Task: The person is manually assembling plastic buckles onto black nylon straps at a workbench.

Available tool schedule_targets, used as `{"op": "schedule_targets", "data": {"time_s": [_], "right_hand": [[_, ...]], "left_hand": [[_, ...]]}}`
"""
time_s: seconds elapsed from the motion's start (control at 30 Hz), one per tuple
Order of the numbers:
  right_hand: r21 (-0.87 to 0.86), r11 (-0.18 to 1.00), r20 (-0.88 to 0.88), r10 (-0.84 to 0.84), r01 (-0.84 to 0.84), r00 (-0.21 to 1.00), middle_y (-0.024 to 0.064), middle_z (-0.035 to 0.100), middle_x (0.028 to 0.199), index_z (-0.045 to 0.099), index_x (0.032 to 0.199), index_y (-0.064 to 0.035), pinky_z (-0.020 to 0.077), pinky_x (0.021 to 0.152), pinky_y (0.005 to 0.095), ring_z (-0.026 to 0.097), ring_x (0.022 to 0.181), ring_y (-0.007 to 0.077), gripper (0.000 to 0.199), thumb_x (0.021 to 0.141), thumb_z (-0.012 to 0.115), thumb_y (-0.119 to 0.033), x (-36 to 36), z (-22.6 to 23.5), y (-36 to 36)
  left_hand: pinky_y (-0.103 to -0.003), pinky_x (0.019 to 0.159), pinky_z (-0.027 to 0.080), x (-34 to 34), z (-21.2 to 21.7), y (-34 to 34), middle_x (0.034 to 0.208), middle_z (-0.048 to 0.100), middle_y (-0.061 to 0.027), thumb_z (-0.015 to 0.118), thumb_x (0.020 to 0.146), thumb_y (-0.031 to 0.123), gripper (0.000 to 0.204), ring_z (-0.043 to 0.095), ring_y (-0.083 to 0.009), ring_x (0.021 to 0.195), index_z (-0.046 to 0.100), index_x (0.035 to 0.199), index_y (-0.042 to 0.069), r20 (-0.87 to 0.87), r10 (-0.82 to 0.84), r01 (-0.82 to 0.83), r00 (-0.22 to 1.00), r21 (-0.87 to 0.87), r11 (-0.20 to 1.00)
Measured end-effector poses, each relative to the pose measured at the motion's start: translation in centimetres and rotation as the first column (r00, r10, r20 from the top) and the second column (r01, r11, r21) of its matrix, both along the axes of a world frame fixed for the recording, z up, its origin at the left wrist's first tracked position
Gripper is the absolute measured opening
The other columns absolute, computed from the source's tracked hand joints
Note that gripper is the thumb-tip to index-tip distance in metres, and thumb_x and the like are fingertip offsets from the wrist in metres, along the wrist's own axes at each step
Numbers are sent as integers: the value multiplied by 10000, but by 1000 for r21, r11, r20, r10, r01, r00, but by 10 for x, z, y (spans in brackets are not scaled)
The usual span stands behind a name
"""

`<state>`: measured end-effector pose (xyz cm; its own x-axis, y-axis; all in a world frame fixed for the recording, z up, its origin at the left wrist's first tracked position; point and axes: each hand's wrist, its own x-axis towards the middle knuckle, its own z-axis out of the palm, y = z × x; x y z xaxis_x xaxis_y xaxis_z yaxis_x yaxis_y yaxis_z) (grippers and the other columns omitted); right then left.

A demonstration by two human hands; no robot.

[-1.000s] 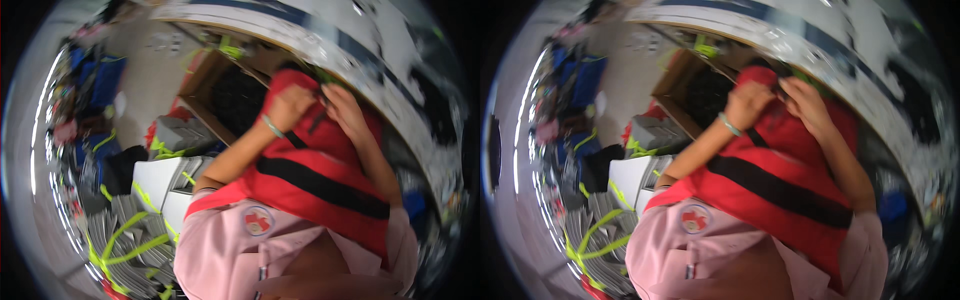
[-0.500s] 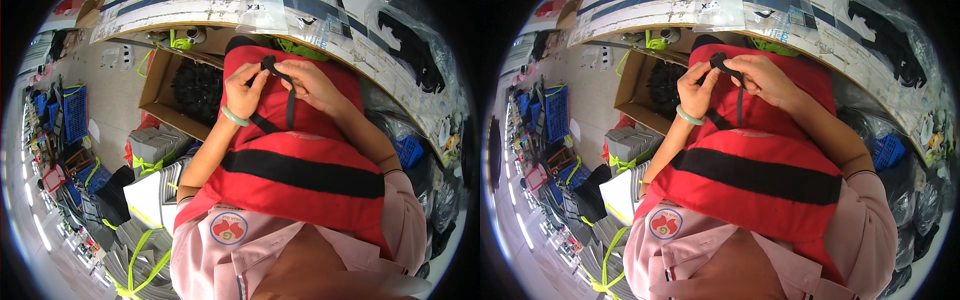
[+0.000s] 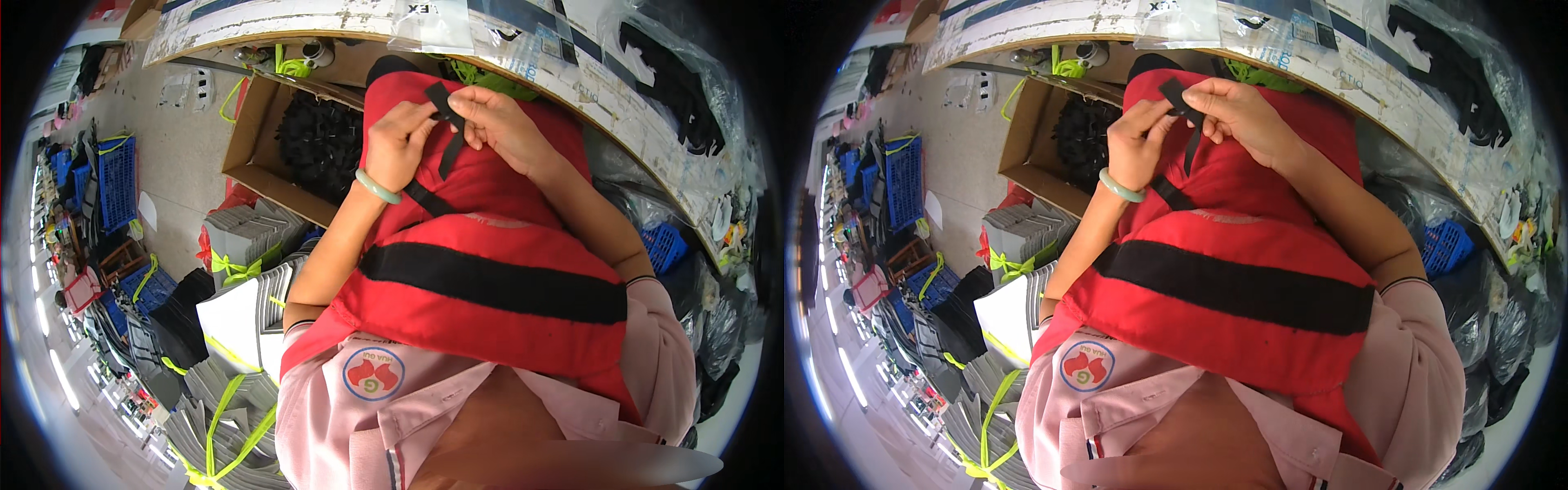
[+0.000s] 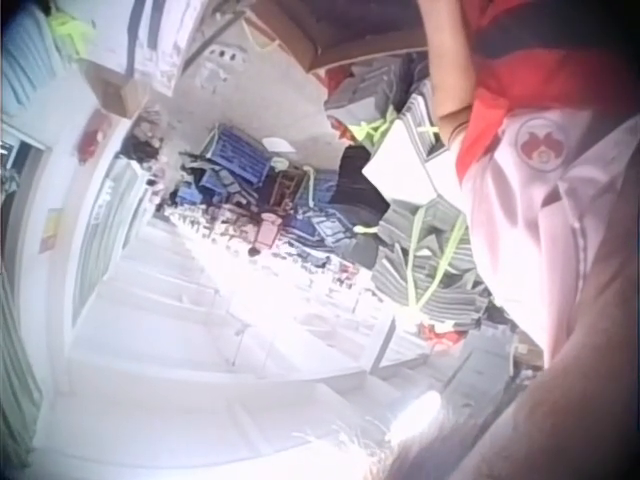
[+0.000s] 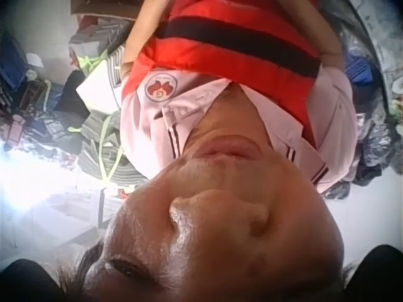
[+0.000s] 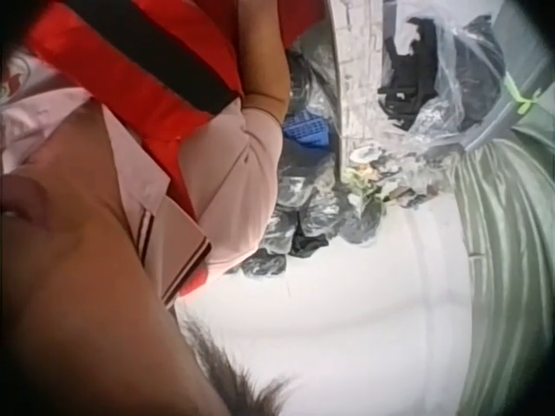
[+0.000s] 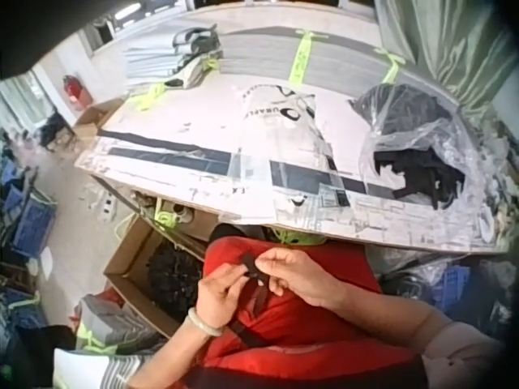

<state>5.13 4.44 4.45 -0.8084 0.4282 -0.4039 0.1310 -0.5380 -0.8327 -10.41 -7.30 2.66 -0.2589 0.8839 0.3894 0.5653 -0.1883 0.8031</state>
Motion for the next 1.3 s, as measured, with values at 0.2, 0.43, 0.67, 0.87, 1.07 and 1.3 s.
{"op": "schedule_targets", "data": {"time_s": [0.2,0.43,0.67,0.87,1.07,1.3], "right_hand": [[361,929,-36,-75,83,996,1,601,804,649,976,-37,416,563,188,531,646,50,167,903,654,-187,-8,-7,-11],[664,742,-52,-81,95,995,-46,456,669,585,819,-29,328,548,207,391,612,25,145,915,614,-133,0,39,-15],[526,840,196,33,-134,980,-78,433,641,580,772,-35,266,494,212,352,569,9,198,921,604,-163,5,19,-12],[382,907,-58,-170,179,984,-30,505,685,618,863,-39,312,474,194,388,538,21,211,950,592,-230,-3,8,-17],[359,926,32,117,-120,993,-28,529,714,643,976,-32,351,490,183,437,567,24,216,943,606,-242,2,13,6],[592,802,-102,-30,85,994,-12,611,806,643,967,-18,453,598,194,538,672,38,197,927,628,-209,-7,1,3]], "left_hand": [[-232,423,439,1,5,-4,805,660,-95,567,946,114,206,568,-126,523,671,943,-63,913,236,197,332,-312,930],[-236,399,480,11,13,1,819,667,-113,624,916,96,184,636,-164,581,669,982,-70,914,221,-45,341,-219,975],[-233,441,512,17,9,1,825,634,-89,648,877,13,163,615,-143,590,671,1015,-70,831,191,-115,523,-153,982],[-225,510,505,16,11,-1,928,603,-86,657,838,-59,165,609,-137,616,688,1000,-59,789,73,-37,609,-63,997],[-208,563,496,15,11,-13,980,585,-84,654,817,-95,185,604,-122,635,703,985,-36,661,-16,52,750,-34,998],[-219,577,520,14,13,-18,1070,542,-86,648,817,-103,180,608,-132,666,699,980,-46,659,-53,72,751,-2,997]]}}
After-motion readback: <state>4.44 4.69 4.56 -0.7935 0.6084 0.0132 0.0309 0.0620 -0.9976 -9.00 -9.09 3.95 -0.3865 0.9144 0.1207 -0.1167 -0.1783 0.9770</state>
